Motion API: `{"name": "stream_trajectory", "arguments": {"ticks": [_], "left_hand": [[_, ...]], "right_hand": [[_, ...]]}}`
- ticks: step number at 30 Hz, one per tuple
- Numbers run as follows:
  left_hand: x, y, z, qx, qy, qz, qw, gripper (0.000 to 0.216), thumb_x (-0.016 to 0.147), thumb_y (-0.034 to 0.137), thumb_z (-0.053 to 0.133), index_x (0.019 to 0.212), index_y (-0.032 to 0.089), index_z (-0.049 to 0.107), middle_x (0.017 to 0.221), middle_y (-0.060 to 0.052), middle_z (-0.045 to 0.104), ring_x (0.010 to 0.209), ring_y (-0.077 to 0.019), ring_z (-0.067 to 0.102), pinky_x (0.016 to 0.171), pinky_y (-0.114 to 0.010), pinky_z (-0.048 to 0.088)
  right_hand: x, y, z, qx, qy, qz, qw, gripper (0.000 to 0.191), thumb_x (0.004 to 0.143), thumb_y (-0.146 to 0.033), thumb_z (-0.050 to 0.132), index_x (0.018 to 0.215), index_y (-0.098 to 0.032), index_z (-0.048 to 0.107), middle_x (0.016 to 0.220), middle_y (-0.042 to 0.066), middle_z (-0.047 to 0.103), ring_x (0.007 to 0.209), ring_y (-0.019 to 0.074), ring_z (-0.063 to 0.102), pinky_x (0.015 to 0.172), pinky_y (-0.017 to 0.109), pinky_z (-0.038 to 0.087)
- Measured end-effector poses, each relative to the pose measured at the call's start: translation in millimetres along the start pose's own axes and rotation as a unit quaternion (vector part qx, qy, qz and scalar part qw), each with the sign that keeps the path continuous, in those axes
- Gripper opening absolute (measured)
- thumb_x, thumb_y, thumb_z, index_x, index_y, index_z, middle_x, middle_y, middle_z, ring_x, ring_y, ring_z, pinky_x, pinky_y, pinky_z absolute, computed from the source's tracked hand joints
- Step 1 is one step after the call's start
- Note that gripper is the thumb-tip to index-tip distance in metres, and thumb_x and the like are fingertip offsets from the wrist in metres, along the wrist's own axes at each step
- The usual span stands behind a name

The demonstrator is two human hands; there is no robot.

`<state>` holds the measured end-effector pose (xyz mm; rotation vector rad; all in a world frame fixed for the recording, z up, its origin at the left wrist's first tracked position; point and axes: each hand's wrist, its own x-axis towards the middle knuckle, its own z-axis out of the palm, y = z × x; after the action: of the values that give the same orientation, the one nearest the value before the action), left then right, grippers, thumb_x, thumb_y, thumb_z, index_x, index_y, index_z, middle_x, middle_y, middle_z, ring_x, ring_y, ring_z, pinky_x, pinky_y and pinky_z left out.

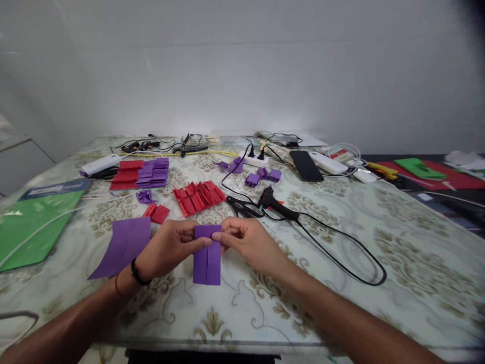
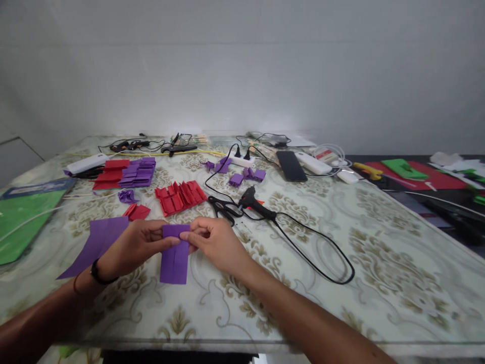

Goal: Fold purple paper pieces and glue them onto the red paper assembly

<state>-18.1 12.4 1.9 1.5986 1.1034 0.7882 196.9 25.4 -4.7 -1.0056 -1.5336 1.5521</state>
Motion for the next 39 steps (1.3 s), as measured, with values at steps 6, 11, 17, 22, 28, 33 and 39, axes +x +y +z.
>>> {"name": "stream_trajectory", "arguments": {"ticks": [6, 11, 17, 22, 28, 33, 39], "left_hand": [[1.1, -0.7, 1.3, -0.047, 0.006, -0.002, 0.999, 0.021, 0.087, 0.038, 0.078, 0.097, 0.019, 0.079, 0.097, -0.005, 0.085, 0.086, -0.0233, 0.08, 0.075, -0.029, 0.063], [4.8, 1.3, -3.2, -0.102, 0.08, 0.001, 0.992, 0.026, 0.084, 0.04, 0.082, 0.094, 0.017, 0.077, 0.084, -0.004, 0.081, 0.071, -0.0186, 0.075, 0.064, -0.026, 0.06], [7.1, 1.9, -4.4, -0.175, 0.11, -0.008, 0.978, 0.028, 0.08, 0.04, 0.086, 0.086, 0.015, 0.075, 0.073, 0.0, 0.074, 0.059, -0.0114, 0.064, 0.058, -0.022, 0.055], [4.9, 1.4, -3.2, -0.198, 0.071, -0.021, 0.977, 0.026, 0.078, 0.034, 0.087, 0.087, 0.014, 0.074, 0.077, -0.001, 0.077, 0.065, -0.0133, 0.067, 0.062, -0.023, 0.056], [3.0, 9.6, -6.3, -0.156, 0.054, 0.008, 0.986, 0.021, 0.076, 0.027, 0.088, 0.087, 0.014, 0.075, 0.081, -0.002, 0.078, 0.071, -0.0126, 0.07, 0.069, -0.022, 0.055], [3.2, 11.5, -4.4, -0.094, 0.021, -0.004, 0.995, 0.018, 0.074, 0.023, 0.085, 0.086, 0.014, 0.075, 0.083, -0.004, 0.079, 0.073, -0.0154, 0.072, 0.068, -0.025, 0.057], [1.3, 6.9, -2.9, -0.046, 0.012, 0.016, 0.999, 0.018, 0.084, 0.031, 0.079, 0.091, 0.014, 0.079, 0.088, -0.006, 0.081, 0.078, -0.0174, 0.073, 0.07, -0.025, 0.055]], "right_hand": [[-2.5, 1.4, 1.4, -0.05, -0.005, -0.038, 0.998, 0.043, 0.089, -0.058, 0.073, 0.072, -0.019, 0.063, 0.067, 0.002, 0.071, 0.065, 0.0172, 0.071, 0.066, 0.029, 0.056], [-8.2, -4.8, -2.4, -0.061, 0.007, -0.127, 0.99, 0.022, 0.099, -0.033, 0.064, 0.117, -0.022, 0.066, 0.085, 0.001, 0.075, 0.073, 0.0162, 0.074, 0.076, 0.031, 0.059], [-7.0, -3.9, -5.9, -0.205, -0.082, -0.252, 0.942, 0.036, 0.091, -0.011, 0.063, 0.119, -0.026, 0.079, 0.102, 0.004, 0.072, 0.087, 0.0165, 0.067, 0.076, 0.029, 0.055], [-3.0, 3.5, -4.4, -0.219, -0.106, -0.248, 0.938, 0.019, 0.096, -0.021, 0.069, 0.106, -0.025, 0.085, 0.094, 0.005, 0.072, 0.087, 0.0188, 0.067, 0.077, 0.031, 0.052], [-4.3, -6.7, -8.1, -0.188, -0.079, -0.225, 0.953, 0.021, 0.095, -0.041, 0.075, 0.086, -0.022, 0.082, 0.088, 0.004, 0.071, 0.081, 0.0178, 0.066, 0.074, 0.03, 0.05], [-6.5, -11.6, -7.2, -0.204, -0.051, -0.167, 0.963, 0.02, 0.093, -0.037, 0.076, 0.082, -0.02, 0.074, 0.092, 0.004, 0.071, 0.082, 0.0171, 0.065, 0.068, 0.027, 0.05], [-7.1, -8.8, -2.9, -0.155, -0.011, -0.094, 0.983, 0.015, 0.085, -0.028, 0.079, 0.084, -0.021, 0.066, 0.086, 0.001, 0.07, 0.078, 0.0165, 0.064, 0.066, 0.027, 0.051]]}}
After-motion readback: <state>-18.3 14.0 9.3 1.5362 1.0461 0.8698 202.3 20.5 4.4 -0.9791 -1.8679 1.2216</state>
